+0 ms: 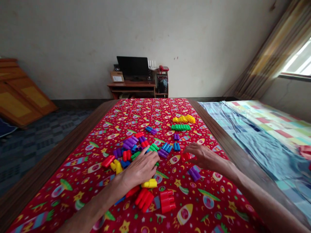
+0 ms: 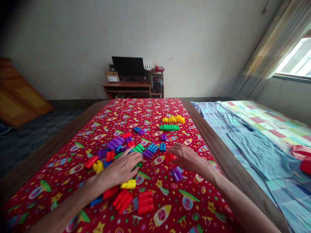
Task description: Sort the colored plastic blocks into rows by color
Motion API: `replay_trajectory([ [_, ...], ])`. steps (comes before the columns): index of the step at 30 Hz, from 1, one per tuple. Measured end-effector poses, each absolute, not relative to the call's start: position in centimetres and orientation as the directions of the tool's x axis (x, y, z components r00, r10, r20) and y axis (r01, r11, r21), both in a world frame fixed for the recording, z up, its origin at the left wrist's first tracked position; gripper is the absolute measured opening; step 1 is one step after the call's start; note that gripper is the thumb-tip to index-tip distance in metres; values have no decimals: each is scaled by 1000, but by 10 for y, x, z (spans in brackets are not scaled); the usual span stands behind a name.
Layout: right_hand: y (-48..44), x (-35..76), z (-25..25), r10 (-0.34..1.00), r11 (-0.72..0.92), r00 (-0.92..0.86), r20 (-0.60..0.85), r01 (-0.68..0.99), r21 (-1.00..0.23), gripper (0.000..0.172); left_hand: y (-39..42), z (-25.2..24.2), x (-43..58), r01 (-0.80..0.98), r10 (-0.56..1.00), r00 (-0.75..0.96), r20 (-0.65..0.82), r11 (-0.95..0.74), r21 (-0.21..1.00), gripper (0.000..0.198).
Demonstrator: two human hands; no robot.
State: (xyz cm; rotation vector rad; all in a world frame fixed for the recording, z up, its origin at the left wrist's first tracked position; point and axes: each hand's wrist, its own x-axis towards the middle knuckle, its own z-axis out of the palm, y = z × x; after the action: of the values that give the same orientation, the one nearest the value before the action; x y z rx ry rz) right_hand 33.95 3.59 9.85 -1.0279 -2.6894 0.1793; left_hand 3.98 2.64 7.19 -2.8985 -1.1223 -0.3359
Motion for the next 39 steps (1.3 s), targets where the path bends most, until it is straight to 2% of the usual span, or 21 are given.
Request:
replay_trajectory([
  [8, 31, 314, 80, 660, 748, -727, 192, 659, -76, 19, 24, 76, 43, 673, 668, 712, 216, -737, 63, 13],
  [13, 17, 339, 99, 670, 742, -715, 200, 636, -213, 27, 25, 82, 39, 668, 668, 718, 195, -740, 77, 15],
  [18, -4, 354, 94, 581, 802, -806, 115, 543, -249, 32, 22, 97, 50, 569, 623, 762, 178, -774, 278, 20],
  [22, 9, 356, 72, 663, 742, -736, 139, 621, -252, 27, -2, 101, 65, 440, 524, 841, 136, -808, 392, 17],
  [24, 25, 358, 66, 714, 700, -657, 242, 676, -232, 26, -16, 95, 66, 412, 476, 876, 75, -821, 395, 21],
  [28, 62, 362, 63, 725, 659, -528, 443, 720, -220, 30, -33, 81, 57, 462, 484, 875, -20, -821, 335, 47],
  [34, 105, 354, 56, 750, 632, -497, 436, 733, -252, 22, -31, 89, 58, 523, 527, 846, -75, -795, 308, 36],
  [39, 120, 346, 48, 778, 594, -462, 425, 762, -257, 14, -27, 95, 64, 512, 524, 850, -48, -804, 302, 39],
])
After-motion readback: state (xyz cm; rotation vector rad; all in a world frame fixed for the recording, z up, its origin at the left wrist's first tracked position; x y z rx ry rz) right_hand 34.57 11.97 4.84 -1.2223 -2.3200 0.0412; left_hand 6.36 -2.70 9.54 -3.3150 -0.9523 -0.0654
